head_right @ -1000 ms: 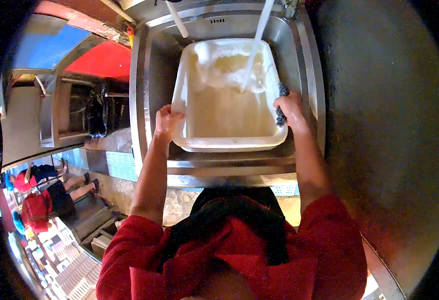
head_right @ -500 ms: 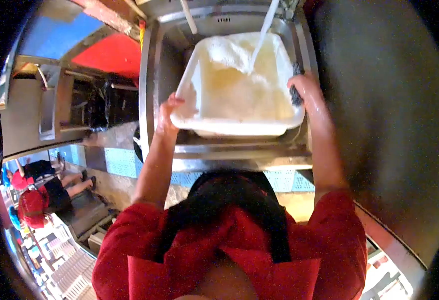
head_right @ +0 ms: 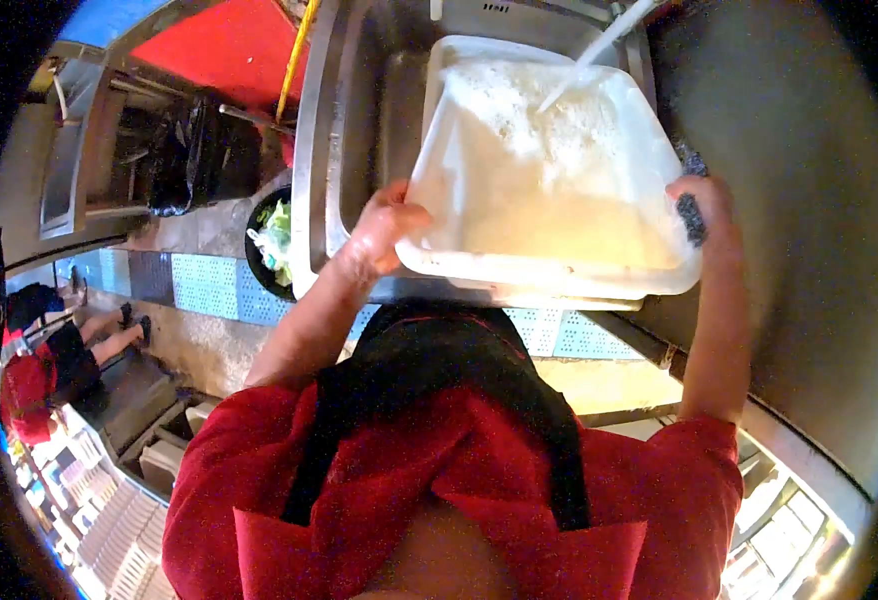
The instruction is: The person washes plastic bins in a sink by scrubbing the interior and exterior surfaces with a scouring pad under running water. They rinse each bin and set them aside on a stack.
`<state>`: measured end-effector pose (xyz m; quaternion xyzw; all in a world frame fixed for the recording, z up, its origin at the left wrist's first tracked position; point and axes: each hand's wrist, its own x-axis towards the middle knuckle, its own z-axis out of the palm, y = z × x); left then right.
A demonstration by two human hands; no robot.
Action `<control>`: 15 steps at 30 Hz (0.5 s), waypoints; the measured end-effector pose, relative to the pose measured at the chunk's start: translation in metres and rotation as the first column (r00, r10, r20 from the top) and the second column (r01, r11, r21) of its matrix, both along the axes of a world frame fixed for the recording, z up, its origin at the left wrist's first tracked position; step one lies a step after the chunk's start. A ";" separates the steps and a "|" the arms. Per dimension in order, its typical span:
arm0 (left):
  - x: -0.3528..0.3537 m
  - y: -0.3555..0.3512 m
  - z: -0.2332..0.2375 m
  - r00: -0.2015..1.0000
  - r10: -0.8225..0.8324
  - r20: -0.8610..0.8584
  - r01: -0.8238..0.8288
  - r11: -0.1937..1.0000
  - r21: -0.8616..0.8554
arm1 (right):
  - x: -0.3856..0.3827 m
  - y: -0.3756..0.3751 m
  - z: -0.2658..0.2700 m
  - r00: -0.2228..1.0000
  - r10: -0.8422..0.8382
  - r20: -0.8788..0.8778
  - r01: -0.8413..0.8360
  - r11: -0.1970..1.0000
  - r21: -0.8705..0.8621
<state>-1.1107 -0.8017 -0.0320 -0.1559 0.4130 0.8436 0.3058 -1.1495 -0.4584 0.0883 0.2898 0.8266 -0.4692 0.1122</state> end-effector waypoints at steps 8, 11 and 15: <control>-0.005 -0.013 0.008 0.980 0.102 0.169 -0.098 0.995 -0.029 | -0.010 -0.003 0.051 0.758 0.437 -0.485 -0.315 0.895 0.315; 0.006 -0.011 0.036 0.988 0.111 0.107 -0.118 0.991 0.060 | -0.023 -0.040 0.098 0.954 -0.292 0.067 0.272 0.752 -0.600; 0.031 0.003 0.022 0.835 0.087 -0.543 -0.178 0.977 -0.117 | -0.038 -0.039 0.122 0.991 -0.130 0.014 0.118 0.846 -0.520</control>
